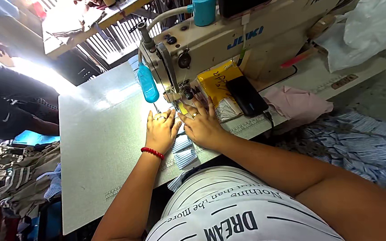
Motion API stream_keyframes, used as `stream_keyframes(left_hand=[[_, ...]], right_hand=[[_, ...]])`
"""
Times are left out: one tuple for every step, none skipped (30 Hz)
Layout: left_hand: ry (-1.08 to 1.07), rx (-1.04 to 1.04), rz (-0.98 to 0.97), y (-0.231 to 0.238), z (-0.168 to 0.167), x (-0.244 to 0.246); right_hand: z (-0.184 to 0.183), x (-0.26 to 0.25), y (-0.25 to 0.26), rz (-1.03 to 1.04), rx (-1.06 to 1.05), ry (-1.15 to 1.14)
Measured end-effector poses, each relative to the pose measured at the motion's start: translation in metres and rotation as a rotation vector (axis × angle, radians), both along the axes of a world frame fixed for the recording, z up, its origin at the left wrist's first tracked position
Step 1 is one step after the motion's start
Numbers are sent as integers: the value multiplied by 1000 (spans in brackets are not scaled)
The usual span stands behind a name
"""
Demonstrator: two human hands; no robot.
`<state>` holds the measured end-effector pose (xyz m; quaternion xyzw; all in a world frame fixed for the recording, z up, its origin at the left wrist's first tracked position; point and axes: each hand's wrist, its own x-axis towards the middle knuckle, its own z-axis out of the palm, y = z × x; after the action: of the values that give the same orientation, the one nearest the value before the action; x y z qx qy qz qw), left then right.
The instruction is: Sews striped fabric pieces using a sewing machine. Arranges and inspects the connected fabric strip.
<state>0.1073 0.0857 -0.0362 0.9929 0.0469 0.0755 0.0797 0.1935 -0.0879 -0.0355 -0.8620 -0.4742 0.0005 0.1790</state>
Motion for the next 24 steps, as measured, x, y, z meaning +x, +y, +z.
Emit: stream_keyframes(left_hand=[[1, -4, -3, 2, 1, 1], [1, -6, -7, 3, 1, 2], [3, -6, -9, 4, 1, 3], [9, -3, -8, 6, 1, 3], [14, 3, -5, 7, 1, 4], [19, 10, -2, 8, 1, 5], [21, 14, 0, 10, 1, 6], [18, 16, 1, 11, 2, 7], [15, 13, 0, 13, 2, 8], [15, 15, -2, 15, 2, 9], [19, 16, -4, 17, 2, 11], [28, 15, -8, 19, 2, 12], [31, 12, -12, 21, 2, 14], [34, 10, -13, 23, 2, 15], [41, 11, -11, 24, 2, 16], [41, 7, -9, 25, 1, 17], [37, -5, -6, 26, 1, 17], [17, -33, -4, 26, 1, 15], [-37, -92, -1, 25, 1, 12], [-116, -171, 14, 22, 1, 7], [-203, -241, 45, 17, 3, 0], [-278, -288, 80, 10, 5, -6], [-322, -321, 91, 2, 5, -11], [-317, -335, 78, -5, 4, -17]], right_hand=[[1, 0, 0, -3, -15, 12], [1, 0, 0, -6, -23, 17], [1, 0, 1, -10, -28, 18], [2, 0, 1, -13, -31, 21], [3, 0, 0, -14, -39, 25], [4, 0, 0, -16, -38, 30], [4, 0, 0, -18, -25, 31], [3, 0, -1, -19, -7, 27], [2, 0, -1, -18, 12, 21], [2, 0, -1, -16, 25, 19], [1, 0, -1, -17, 36, 17], [0, 1, -1, -17, 50, 13], [-1, 0, -2, -18, 64, 9], [-1, 1, -2, -16, 77, 9], [-1, 1, -2, -12, 94, 8], [-1, 2, -3, -9, 108, 8], [-2, 2, -3, -10, 132, 7], [-2, 2, -4, -13, 167, 9], [-2, 2, -5, -19, 203, 12], [-2, 2, -5, -29, 237, 22], [-3, 3, -6, -45, 283, 18], [-4, 3, -7, -61, 326, 11], [-5, 4, -7, -71, 364, 7], [-5, 4, -8, -68, 384, 2]])
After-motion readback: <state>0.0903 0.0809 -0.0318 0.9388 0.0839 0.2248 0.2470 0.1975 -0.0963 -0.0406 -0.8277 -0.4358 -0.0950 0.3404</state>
